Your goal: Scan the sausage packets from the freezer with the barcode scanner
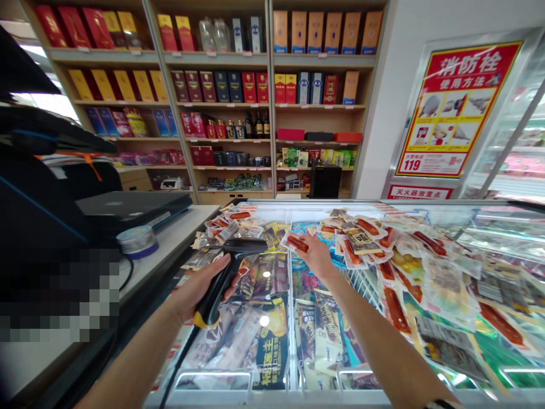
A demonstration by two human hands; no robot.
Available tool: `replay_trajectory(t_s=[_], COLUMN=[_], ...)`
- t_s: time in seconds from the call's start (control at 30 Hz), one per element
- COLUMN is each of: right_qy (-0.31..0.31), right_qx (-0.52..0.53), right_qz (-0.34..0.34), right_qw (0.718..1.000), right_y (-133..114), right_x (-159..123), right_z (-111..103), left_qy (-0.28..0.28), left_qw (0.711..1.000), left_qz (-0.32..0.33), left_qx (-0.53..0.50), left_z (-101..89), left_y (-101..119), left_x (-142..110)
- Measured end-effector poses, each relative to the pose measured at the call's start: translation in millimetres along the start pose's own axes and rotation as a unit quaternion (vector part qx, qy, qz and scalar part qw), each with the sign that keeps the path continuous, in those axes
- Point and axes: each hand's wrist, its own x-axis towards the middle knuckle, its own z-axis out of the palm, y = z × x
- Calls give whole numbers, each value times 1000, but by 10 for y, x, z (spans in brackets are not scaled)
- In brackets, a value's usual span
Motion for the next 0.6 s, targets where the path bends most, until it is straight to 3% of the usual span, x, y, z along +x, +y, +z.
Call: replay_trajectory(t_s=[0.13,0.6], right_qy=[40,16], right_qx=[1,-20], right_qz=[9,7], right_qw=[999,1000], right_y=[103,91], right_x=[44,40], right_z=[-24,-118], left_qy=[-9,-36], left_qw=[1000,999], left_qz=[-5,-8], left_qx=[-11,-21], left_z=[17,33], left_y=[5,1], left_x=[-6,-26])
